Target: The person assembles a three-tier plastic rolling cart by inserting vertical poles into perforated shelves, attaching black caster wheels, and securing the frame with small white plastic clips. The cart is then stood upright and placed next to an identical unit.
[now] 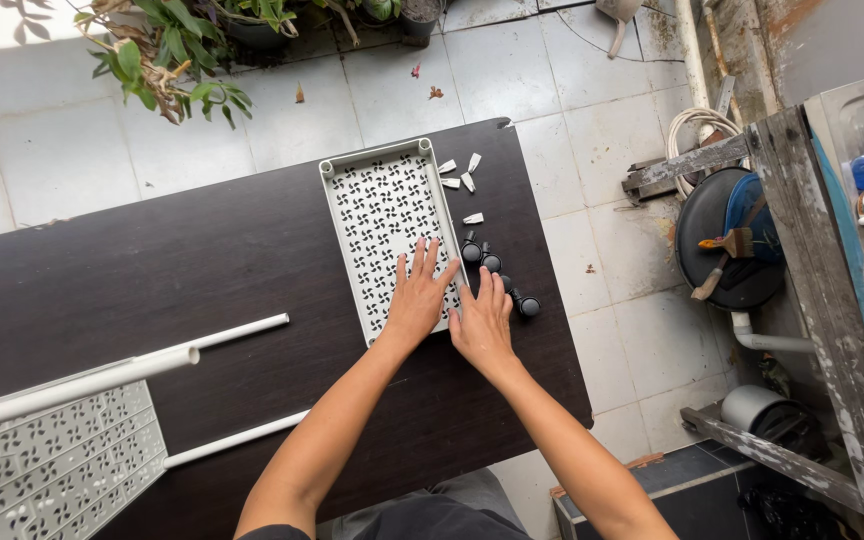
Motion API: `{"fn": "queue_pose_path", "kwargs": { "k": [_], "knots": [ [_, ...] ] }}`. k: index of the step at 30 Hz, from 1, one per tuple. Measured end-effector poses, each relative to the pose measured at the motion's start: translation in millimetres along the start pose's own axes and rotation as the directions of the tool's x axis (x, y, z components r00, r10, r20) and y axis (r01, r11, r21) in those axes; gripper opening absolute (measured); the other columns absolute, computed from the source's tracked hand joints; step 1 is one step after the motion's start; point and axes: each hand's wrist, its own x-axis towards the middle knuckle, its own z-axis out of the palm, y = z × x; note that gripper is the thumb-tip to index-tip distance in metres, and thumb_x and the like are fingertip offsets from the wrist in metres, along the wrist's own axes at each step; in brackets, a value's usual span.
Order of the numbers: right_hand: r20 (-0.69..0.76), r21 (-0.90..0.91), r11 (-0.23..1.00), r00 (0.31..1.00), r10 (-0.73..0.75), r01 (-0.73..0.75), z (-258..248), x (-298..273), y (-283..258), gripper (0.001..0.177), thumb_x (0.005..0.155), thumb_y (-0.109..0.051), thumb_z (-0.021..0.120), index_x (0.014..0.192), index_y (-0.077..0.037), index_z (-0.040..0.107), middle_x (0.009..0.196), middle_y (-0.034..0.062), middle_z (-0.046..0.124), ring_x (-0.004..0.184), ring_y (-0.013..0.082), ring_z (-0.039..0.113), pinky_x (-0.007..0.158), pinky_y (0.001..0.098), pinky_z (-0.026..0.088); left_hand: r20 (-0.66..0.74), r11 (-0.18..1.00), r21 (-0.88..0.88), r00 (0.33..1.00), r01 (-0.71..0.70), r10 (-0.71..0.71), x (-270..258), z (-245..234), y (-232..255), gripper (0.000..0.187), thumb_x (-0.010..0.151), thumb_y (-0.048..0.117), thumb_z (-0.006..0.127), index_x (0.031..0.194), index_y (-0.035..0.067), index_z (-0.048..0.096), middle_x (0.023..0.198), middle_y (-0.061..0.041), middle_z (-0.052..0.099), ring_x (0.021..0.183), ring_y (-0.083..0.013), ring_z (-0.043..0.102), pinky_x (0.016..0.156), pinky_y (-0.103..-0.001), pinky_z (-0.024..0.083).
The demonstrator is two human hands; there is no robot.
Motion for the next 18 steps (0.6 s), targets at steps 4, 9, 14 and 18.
{"fn": "queue_pose_path", "kwargs": {
  "k": [4,9,14,18],
  "knots": [
    [0.002,0.046,0.999,1.000,0.021,-0.021,7,-3,-5,0.044,0.085,-0.016,0.069,0.125,0.001,0.062,0.153,0.0368,0.028,0.143,0.0535,0.025,0.109,0.0630,0.027,0.000,0.998,-0.070,1.000,0.001,-0.001,9,9,-4,0.073,0.079,0.008,0.071,0.148,0.013,0.048,0.161,-0.027,0.027,0.153,-0.0425,0.020,0.119,-0.063,0.022],
    [-0.034,0.110,0.994,0.999,0.006,-0.002,6,-6,-6,0.044,0.085,-0.015,0.070,0.126,0.002,0.063,0.153,0.0373,0.026,0.143,0.0543,0.023,0.108,0.0647,0.026,-0.036,0.998,-0.066,0.999,-0.007,0.005,9,11,-11,0.057,0.081,0.010,0.071,0.137,0.018,0.059,0.162,-0.026,0.025,0.153,-0.0414,0.019,0.119,-0.063,0.021],
    [-0.019,0.051,0.999,1.000,0.018,-0.017,7,1,-7,0.042,0.084,-0.021,0.075,0.116,0.004,0.065,0.151,0.0390,0.029,0.143,0.0541,0.024,0.110,0.0642,0.025,-0.087,0.994,-0.053,0.992,-0.096,0.091,7,7,-23,0.025,0.088,0.011,0.068,0.112,0.019,0.070,0.165,-0.023,0.026,0.155,-0.0392,0.019,0.121,-0.063,0.020],
    [-0.030,0.012,0.999,0.999,0.040,-0.039,2,6,-10,0.031,0.083,-0.019,0.077,0.103,0.002,0.068,0.150,0.0370,0.035,0.144,0.0516,0.026,0.112,0.0629,0.025,-0.015,0.993,0.005,0.993,-0.115,0.115,4,-8,-27,0.014,0.087,0.012,0.068,0.100,0.017,0.070,0.164,-0.020,0.031,0.155,-0.0387,0.022,0.121,-0.063,0.019]
  ]
}}
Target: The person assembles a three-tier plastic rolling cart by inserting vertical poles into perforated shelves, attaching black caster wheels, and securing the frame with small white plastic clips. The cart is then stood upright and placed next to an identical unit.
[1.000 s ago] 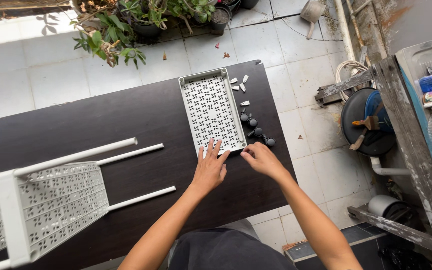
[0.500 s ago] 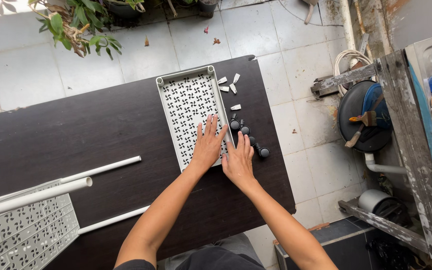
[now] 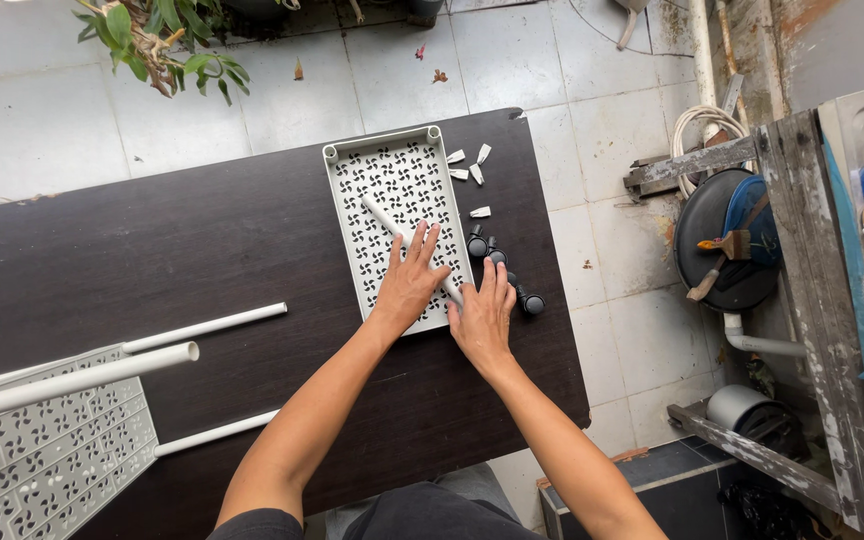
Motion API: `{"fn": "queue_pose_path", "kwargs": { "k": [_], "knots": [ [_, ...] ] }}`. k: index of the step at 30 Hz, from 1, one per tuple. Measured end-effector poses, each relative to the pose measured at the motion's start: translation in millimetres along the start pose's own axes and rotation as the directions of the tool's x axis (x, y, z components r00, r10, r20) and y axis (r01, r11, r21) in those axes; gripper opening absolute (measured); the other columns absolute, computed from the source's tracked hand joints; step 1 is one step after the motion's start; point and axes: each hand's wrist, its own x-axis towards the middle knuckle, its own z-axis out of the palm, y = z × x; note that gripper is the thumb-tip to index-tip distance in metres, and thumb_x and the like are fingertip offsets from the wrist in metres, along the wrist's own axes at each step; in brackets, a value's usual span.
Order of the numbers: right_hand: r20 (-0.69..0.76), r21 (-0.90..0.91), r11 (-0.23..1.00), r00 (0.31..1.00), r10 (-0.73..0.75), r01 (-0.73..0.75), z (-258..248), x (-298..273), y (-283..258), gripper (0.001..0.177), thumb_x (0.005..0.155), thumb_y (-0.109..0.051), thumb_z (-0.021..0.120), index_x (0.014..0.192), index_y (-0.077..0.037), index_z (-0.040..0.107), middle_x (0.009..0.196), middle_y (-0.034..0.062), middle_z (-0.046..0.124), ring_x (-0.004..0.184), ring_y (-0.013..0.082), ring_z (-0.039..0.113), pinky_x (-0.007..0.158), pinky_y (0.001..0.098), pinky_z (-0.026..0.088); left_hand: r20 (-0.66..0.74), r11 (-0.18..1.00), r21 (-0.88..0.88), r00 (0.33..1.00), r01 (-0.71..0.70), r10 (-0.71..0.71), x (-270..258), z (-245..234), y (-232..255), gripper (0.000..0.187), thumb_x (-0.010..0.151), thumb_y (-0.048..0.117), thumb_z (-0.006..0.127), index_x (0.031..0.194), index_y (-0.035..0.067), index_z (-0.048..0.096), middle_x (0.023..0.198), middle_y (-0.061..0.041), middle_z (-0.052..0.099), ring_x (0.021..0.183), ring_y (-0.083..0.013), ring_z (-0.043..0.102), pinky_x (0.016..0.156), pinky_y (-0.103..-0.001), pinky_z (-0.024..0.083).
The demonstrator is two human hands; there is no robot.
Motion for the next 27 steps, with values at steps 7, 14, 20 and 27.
{"fn": "queue_pose_path", "kwargs": {
  "k": [7,14,20,27],
  "knots": [
    [-0.224,0.178,0.982,0.974,-0.026,0.067,-52,-12,-15,0.022,0.086,-0.017,0.077,0.102,-0.003,0.071,0.148,0.0265,0.046,0.145,0.0459,0.033,0.114,0.0598,0.024,-0.208,0.958,-0.288,0.977,-0.014,-0.048,-14,-52,13,0.023,0.084,0.010,0.076,0.105,0.018,0.071,0.155,-0.019,0.041,0.149,-0.0424,0.028,0.113,-0.062,0.034],
    [-0.419,0.286,0.936,0.905,-0.071,0.206,-135,-42,-49,0.023,0.088,-0.016,0.078,0.106,-0.005,0.071,0.140,0.0139,0.062,0.145,0.0369,0.043,0.117,0.0522,0.028,-0.247,0.740,-0.672,0.955,-0.045,-0.166,-31,-95,64,0.036,0.086,-0.006,0.068,0.115,0.014,0.067,0.151,-0.016,0.051,0.149,-0.0439,0.036,0.108,-0.045,0.051],
    [-0.534,0.260,0.913,0.835,-0.134,0.313,-181,-77,-75,0.024,0.088,-0.015,0.082,0.109,-0.008,0.072,0.123,0.0064,0.073,0.135,0.0312,0.058,0.116,0.0486,0.032,-0.261,0.563,-0.817,0.952,-0.128,-0.163,-53,-126,107,0.039,0.090,-0.009,0.062,0.123,0.012,0.064,0.150,-0.016,0.056,0.148,-0.0385,0.042,0.111,-0.042,0.051],
    [-0.615,0.214,0.885,0.761,-0.207,0.413,-215,-106,-94,0.026,0.086,-0.011,0.085,0.109,-0.009,0.072,0.114,0.0047,0.077,0.130,0.0282,0.064,0.117,0.0490,0.031,-0.329,0.492,-0.843,0.932,-0.218,-0.150,-75,-157,145,0.037,0.095,-0.010,0.060,0.126,0.009,0.064,0.145,-0.013,0.061,0.144,-0.0332,0.051,0.112,-0.040,0.051]
  ]
}}
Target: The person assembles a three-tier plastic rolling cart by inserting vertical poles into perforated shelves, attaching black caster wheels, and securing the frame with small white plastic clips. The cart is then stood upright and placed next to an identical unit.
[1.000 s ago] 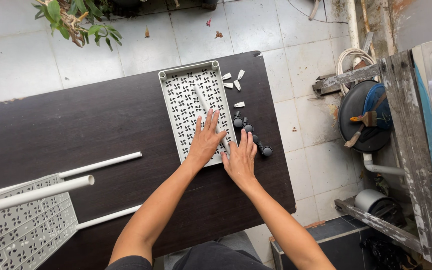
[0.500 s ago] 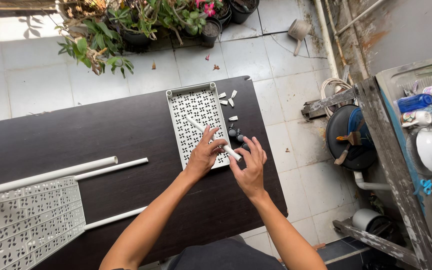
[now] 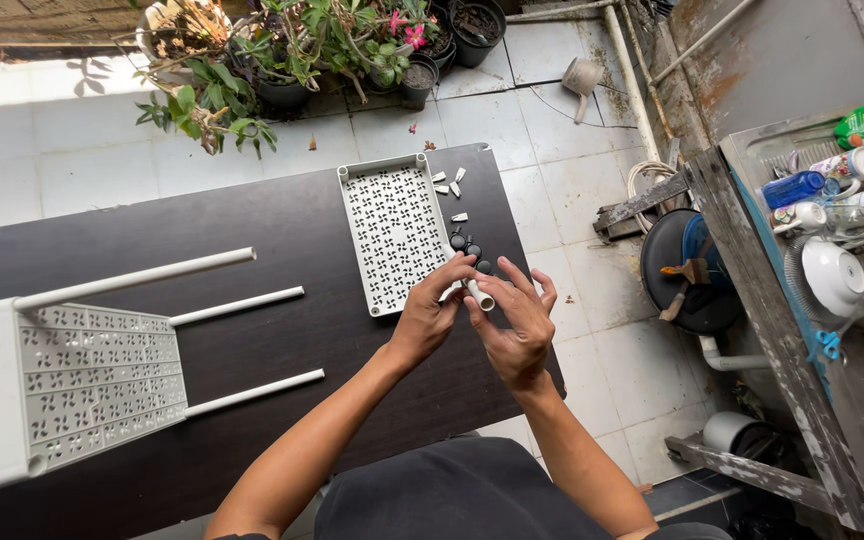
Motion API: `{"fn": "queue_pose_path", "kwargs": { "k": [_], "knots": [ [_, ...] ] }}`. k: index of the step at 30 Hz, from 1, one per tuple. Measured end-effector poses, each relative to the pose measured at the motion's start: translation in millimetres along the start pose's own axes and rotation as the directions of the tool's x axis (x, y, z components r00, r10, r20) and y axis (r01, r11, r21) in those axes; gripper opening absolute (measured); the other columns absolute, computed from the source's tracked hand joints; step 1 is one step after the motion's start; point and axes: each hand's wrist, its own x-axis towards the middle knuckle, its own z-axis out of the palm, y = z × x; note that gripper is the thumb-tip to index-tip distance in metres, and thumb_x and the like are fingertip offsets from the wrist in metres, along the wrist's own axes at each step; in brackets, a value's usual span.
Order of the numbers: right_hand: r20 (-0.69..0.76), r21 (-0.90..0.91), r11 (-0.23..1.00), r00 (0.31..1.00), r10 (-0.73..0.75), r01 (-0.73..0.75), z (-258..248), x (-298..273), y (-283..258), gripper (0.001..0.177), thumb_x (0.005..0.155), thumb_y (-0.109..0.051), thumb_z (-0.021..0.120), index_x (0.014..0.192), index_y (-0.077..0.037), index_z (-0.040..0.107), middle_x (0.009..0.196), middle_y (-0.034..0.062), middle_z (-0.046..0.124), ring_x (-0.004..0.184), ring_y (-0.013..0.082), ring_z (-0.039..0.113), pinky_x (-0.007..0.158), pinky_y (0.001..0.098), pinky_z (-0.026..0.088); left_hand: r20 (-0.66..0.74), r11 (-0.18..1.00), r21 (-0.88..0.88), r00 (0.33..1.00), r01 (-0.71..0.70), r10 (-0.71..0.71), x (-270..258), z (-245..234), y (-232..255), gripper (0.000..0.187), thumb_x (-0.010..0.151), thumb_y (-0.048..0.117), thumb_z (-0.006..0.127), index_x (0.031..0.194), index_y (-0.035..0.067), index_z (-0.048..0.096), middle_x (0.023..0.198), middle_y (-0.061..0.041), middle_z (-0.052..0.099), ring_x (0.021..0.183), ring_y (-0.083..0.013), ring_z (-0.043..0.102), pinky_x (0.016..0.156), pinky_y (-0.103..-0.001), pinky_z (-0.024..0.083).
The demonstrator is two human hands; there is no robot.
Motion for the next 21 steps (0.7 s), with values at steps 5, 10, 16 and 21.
{"fn": "queue_pose_path", "kwargs": {
  "k": [5,10,16,21],
  "knots": [
    [-0.035,0.057,0.997,0.998,-0.043,0.045,-13,-1,-20,0.027,0.086,-0.011,0.085,0.110,-0.009,0.072,0.111,0.0042,0.077,0.125,0.0259,0.068,0.118,0.0489,0.031,0.008,1.000,-0.022,1.000,-0.022,0.022,-12,1,28,0.037,0.096,-0.010,0.058,0.128,0.010,0.063,0.142,-0.011,0.064,0.143,-0.0312,0.054,0.112,-0.039,0.053],
    [-0.049,0.087,0.993,0.996,-0.078,0.082,-21,0,-34,0.025,0.087,-0.012,0.085,0.109,-0.009,0.073,0.111,0.0039,0.077,0.123,0.0248,0.069,0.118,0.0488,0.032,-0.007,0.996,-0.021,0.997,-0.082,0.081,-22,1,48,0.037,0.098,-0.007,0.059,0.131,0.010,0.061,0.141,-0.012,0.063,0.140,-0.0314,0.057,0.113,-0.040,0.053],
    [-0.054,0.152,0.983,0.994,-0.099,0.106,-30,7,-50,0.021,0.089,-0.017,0.083,0.106,-0.011,0.074,0.107,0.0023,0.079,0.119,0.0236,0.071,0.120,0.0494,0.032,-0.012,0.994,0.100,0.999,0.033,-0.032,-33,0,54,0.032,0.100,0.007,0.061,0.132,0.010,0.058,0.130,-0.011,0.067,0.118,-0.0258,0.069,0.100,-0.036,0.058],
    [-0.066,0.158,0.979,0.991,-0.118,0.127,-44,12,-56,0.022,0.088,-0.022,0.083,0.105,-0.011,0.074,0.103,0.0014,0.078,0.117,0.0230,0.072,0.120,0.0501,0.034,-0.032,0.979,0.167,0.993,0.118,-0.115,-51,-1,45,0.026,0.101,0.014,0.062,0.127,0.010,0.061,0.119,-0.010,0.072,0.106,-0.0244,0.073,0.089,-0.036,0.059]
  ]
}}
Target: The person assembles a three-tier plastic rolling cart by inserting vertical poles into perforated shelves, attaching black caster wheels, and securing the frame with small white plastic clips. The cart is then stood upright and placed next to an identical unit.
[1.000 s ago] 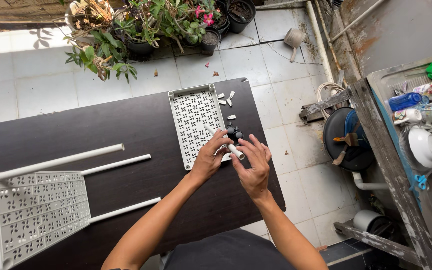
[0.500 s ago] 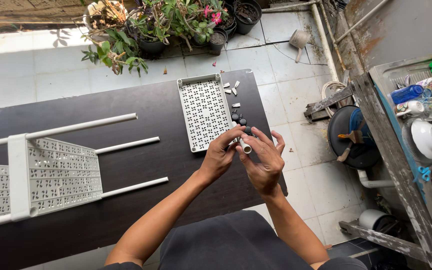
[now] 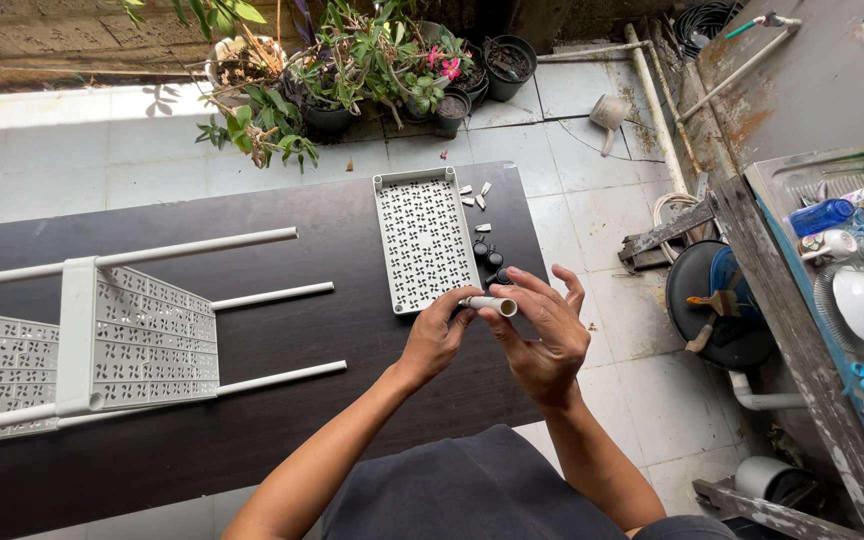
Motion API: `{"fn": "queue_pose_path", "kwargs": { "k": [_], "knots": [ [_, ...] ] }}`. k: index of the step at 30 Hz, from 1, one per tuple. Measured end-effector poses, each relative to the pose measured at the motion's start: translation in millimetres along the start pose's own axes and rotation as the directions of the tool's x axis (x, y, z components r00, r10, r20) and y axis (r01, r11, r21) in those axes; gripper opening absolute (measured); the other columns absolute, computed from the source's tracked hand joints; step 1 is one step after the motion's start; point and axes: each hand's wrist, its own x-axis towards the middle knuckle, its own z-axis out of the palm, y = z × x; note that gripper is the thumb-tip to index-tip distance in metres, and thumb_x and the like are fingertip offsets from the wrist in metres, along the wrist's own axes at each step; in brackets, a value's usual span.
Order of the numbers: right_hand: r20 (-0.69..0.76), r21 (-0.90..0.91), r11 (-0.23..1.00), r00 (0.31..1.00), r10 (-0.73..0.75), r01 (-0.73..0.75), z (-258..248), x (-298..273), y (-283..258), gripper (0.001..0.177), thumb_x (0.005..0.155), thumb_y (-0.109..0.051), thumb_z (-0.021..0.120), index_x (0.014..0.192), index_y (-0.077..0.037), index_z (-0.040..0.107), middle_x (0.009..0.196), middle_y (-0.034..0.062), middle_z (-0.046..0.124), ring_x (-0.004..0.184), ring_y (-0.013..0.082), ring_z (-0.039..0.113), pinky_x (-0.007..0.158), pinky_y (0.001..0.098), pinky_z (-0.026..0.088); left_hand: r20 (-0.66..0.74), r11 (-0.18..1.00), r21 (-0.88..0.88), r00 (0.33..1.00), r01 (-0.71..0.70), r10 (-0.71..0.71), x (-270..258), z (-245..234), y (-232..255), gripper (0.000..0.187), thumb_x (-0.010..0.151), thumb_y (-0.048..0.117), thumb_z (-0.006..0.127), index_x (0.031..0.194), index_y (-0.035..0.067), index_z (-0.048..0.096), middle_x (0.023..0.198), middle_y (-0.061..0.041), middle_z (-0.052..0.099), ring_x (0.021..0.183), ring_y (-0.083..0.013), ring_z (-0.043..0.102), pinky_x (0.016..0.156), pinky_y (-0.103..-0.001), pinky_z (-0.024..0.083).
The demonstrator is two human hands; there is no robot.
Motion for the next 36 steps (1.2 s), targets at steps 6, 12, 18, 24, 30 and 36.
{"fn": "queue_pose_path", "kwargs": {
  "k": [6,12,18,24,30,36],
  "knots": [
    [-0.107,0.129,0.989,0.991,0.082,-0.068,-12,1,11,0.019,0.093,-0.021,0.079,0.106,-0.009,0.072,0.101,0.0052,0.077,0.110,0.0212,0.073,0.120,0.0486,0.041,0.003,0.999,0.050,1.000,-0.005,0.005,-2,-10,-14,0.023,0.101,0.016,0.064,0.123,0.011,0.066,0.113,-0.007,0.073,0.101,-0.0192,0.072,0.089,-0.034,0.058],
    [-0.049,0.563,0.740,0.879,0.474,-0.367,-55,-7,64,0.019,0.094,-0.012,0.079,0.110,-0.005,0.072,0.100,0.0073,0.076,0.099,0.0148,0.072,0.092,0.0323,0.059,-0.001,0.990,0.098,0.995,-0.099,0.099,5,-76,2,0.023,0.087,0.019,0.080,0.108,0.012,0.075,0.095,-0.003,0.078,0.083,-0.0143,0.070,0.075,-0.029,0.059],
    [0.323,0.228,0.835,0.848,0.420,-0.501,-57,-31,104,0.029,0.080,-0.008,0.084,0.107,-0.002,0.075,0.093,0.0083,0.076,0.086,0.0143,0.071,0.076,0.0284,0.061,-0.097,0.963,0.019,0.958,-0.269,0.269,7,-116,66,0.026,0.085,0.017,0.083,0.109,0.012,0.072,0.100,-0.003,0.077,0.094,-0.0124,0.076,0.083,-0.028,0.066],
    [0.407,0.019,0.911,0.835,0.369,-0.412,-3,-46,91,0.023,0.081,-0.012,0.084,0.102,-0.009,0.077,0.100,0.0059,0.079,0.098,0.0201,0.073,0.090,0.0360,0.058,-0.012,0.873,-0.019,0.873,-0.487,0.487,6,-82,121,0.037,0.086,0.014,0.083,0.120,0.015,0.068,0.110,-0.003,0.074,0.100,-0.0142,0.075,0.087,-0.027,0.066],
    [0.433,-0.015,0.931,0.837,0.336,-0.366,14,-43,71,0.043,0.068,-0.025,0.090,0.104,-0.009,0.074,0.104,0.0046,0.077,0.109,0.0267,0.065,0.092,0.0418,0.053,0.124,0.782,0.160,0.798,-0.602,0.589,-7,-68,147,0.042,0.085,0.014,0.086,0.124,0.021,0.070,0.108,0.002,0.074,0.098,-0.0123,0.072,0.086,-0.030,0.062],
    [0.420,0.065,0.957,0.878,0.230,-0.282,27,-33,60,0.032,0.081,-0.020,0.084,0.109,-0.012,0.071,0.113,-0.0002,0.078,0.112,0.0226,0.069,0.102,0.0394,0.050,0.151,0.746,0.188,0.770,-0.638,0.620,-21,-78,161,0.041,0.087,0.013,0.085,0.125,0.023,0.071,0.112,0.004,0.073,0.101,-0.0136,0.072,0.089,-0.032,0.059]
  ]
}}
